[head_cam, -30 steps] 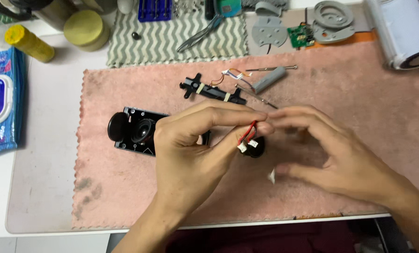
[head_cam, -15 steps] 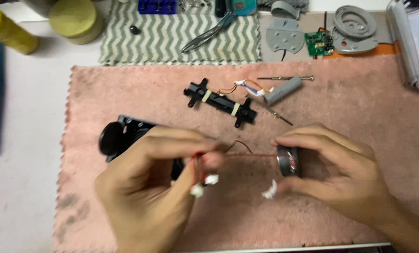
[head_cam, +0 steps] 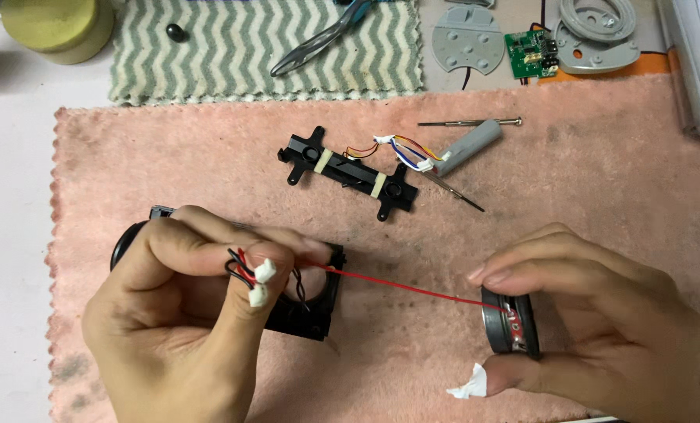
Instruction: The person disassembles a black electronic device, removing a speaker and a motor assembly. They then use a small metal tool to strip the insulation from the ends of red and black wires connected to the speaker.
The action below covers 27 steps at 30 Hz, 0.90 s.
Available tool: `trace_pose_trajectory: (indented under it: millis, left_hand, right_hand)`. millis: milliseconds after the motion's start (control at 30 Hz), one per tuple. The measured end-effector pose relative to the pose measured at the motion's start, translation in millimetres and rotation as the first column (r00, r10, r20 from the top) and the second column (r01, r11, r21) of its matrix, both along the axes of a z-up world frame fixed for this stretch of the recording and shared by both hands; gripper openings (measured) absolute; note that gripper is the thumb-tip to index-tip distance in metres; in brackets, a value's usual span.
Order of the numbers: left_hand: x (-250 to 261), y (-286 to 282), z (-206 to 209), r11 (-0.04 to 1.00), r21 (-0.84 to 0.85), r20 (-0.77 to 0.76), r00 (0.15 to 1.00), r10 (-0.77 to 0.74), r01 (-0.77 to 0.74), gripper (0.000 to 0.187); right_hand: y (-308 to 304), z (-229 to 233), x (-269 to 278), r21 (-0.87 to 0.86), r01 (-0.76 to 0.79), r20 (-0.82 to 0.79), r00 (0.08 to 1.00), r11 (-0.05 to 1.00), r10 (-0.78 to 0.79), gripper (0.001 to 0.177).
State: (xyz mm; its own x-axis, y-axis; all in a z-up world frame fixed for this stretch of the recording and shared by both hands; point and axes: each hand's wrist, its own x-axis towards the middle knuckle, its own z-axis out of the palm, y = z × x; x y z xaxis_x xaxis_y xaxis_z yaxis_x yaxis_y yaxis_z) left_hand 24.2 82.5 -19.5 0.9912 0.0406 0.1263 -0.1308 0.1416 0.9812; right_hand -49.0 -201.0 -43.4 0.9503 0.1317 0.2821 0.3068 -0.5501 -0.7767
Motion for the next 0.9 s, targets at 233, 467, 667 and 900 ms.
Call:
trace_pose_trajectory:
  millis: [233, 467, 667, 900]
  left_hand:
    - [-2.1, 1.1, 0.2, 0.998, 0.048, -0.084, 0.995, 0.049, -0.045, 0.028]
    - [-4.2, 2.3, -2.2, 0.992, 0.081, -0.083, 0.992, 0.099, -0.093, 0.026]
    - [-4.6, 5.0, -5.8, 0.992, 0.078, -0.098, 0.989, 0.108, -0.1, 0.026]
    - [-3.0, 4.9, -10.9, 0.99, 0.107, -0.072, 0.993, 0.094, -0.086, 0.028]
  right_hand:
    - [-1.1, 12.0, -2.9, -0.091, -0.013, -0.055, 0.998, 0.996, 0.008, 0.083]
    - [-1.0, 9.5, -9.8, -0.007, 0.0, -0.117, 0.993, 1.0, -0.001, 0.075]
    - [6.6, 12.8, -11.5, 0.038, 0.042, -0.148, 0.988, 0.998, -0.036, 0.072]
    - [-5.5, 1.6, -15.9, 0.327, -0.036, -0.26, 0.957, 0.944, 0.126, 0.071]
